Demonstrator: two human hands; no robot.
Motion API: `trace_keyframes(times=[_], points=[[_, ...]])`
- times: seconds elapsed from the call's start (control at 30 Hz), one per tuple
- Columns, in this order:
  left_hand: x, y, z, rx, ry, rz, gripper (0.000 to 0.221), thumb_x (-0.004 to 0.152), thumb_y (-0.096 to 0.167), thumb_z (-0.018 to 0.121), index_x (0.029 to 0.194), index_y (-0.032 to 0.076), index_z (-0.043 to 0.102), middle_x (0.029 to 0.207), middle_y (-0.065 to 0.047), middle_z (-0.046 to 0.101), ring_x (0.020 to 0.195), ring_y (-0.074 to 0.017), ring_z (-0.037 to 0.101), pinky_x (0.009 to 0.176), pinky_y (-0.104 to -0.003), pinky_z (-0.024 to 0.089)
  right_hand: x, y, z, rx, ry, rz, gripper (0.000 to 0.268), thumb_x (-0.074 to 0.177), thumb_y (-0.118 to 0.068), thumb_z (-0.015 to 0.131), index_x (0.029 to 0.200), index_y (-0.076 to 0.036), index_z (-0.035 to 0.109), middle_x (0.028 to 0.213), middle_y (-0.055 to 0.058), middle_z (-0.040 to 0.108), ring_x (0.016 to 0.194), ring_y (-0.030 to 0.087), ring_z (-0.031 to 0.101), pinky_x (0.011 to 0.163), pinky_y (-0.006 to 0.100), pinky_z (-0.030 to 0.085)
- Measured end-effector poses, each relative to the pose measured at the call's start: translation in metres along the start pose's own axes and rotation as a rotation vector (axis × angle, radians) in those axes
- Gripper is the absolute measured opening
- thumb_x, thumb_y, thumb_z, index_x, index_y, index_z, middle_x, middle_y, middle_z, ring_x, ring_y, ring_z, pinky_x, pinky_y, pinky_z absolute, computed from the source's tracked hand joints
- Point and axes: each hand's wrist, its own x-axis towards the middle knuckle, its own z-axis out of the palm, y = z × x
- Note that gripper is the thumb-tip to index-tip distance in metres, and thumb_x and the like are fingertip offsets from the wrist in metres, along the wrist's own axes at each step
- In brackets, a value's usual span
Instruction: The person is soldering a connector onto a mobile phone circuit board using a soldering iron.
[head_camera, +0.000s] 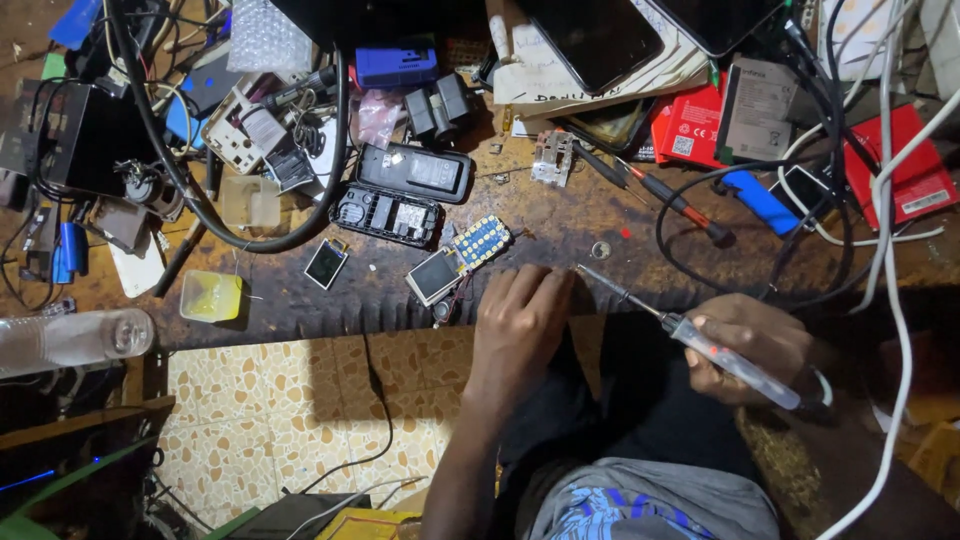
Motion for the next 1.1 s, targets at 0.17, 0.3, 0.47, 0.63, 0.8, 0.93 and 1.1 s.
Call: trace_keyframes(times=[0.17,0.3,0.47,0.63,0.8,0.93,1.1], points=[[0.000,-0.001,0.003,-0.019,0.022,-0.001,0.005,0.081,0.003,0.060,0.084,0.002,0.056,0.077,-0.009,0.054,0.064,-0.0228,0.047,0.057,-0.032,0.037,0.007,-0.001,-0.006,0.029,-0.066,-0.015,0.021,0.074,-0.007,0.053,0.090,0.007,0.050,0.067,0.014,0.059,0.054,0.020,0.060,0.048,0.029,0.050],[0.000,0.000,-0.001,-0.074,0.024,0.002,0.007,0.080,0.001,0.057,0.088,0.001,0.056,0.080,-0.011,0.055,0.066,-0.0238,0.050,0.058,-0.032,0.038,0.005,0.000,-0.002,0.086,-0.025,0.026,0.021,0.074,-0.009,0.055,0.089,0.005,0.052,0.065,0.009,0.060,0.053,0.017,0.060,0.047,0.026,0.050],[0.001,0.000,0.000,-0.017,0.054,0.025,0.006,0.080,0.000,0.060,0.083,0.004,0.057,0.076,-0.008,0.054,0.061,-0.0209,0.049,0.054,-0.031,0.038,0.010,-0.003,-0.006,0.056,-0.078,0.019,0.023,0.073,-0.005,0.056,0.093,0.006,0.050,0.070,0.014,0.060,0.055,0.021,0.060,0.048,0.027,0.049],[0.000,0.000,0.000,0.014,0.013,0.017,0.007,0.081,0.003,0.061,0.087,0.005,0.058,0.076,-0.007,0.054,0.059,-0.0190,0.049,0.052,-0.030,0.038,-0.008,-0.001,-0.001,0.017,0.040,0.122,0.018,0.069,-0.006,0.056,0.085,0.000,0.052,0.067,0.012,0.060,0.054,0.018,0.059,0.048,0.023,0.046],[0.004,0.003,-0.005,0.001,0.051,0.029,0.006,0.082,0.001,0.058,0.080,0.005,0.055,0.070,-0.006,0.050,0.057,-0.0206,0.046,0.052,-0.031,0.037,0.000,0.002,0.003,0.086,0.096,0.014,0.014,0.073,-0.009,0.051,0.075,0.005,0.049,0.057,0.010,0.050,0.043,0.021,0.053,0.039,0.028,0.044],[0.004,0.001,-0.003,0.002,0.051,0.046,0.006,0.081,0.000,0.058,0.081,0.005,0.056,0.073,-0.007,0.052,0.058,-0.0203,0.048,0.052,-0.031,0.038,0.009,-0.004,-0.005,0.094,0.035,0.053,0.011,0.073,-0.004,0.049,0.080,0.004,0.048,0.058,0.013,0.054,0.047,0.021,0.055,0.046,0.030,0.048],[0.002,-0.001,0.002,0.021,0.086,0.061,0.006,0.081,0.002,0.063,0.082,0.005,0.058,0.074,-0.007,0.056,0.059,-0.0186,0.051,0.052,-0.030,0.041,0.002,-0.003,-0.008,0.137,-0.043,0.112,0.022,0.068,0.000,0.057,0.088,0.004,0.051,0.065,0.014,0.058,0.053,0.020,0.059,0.050,0.027,0.049]])
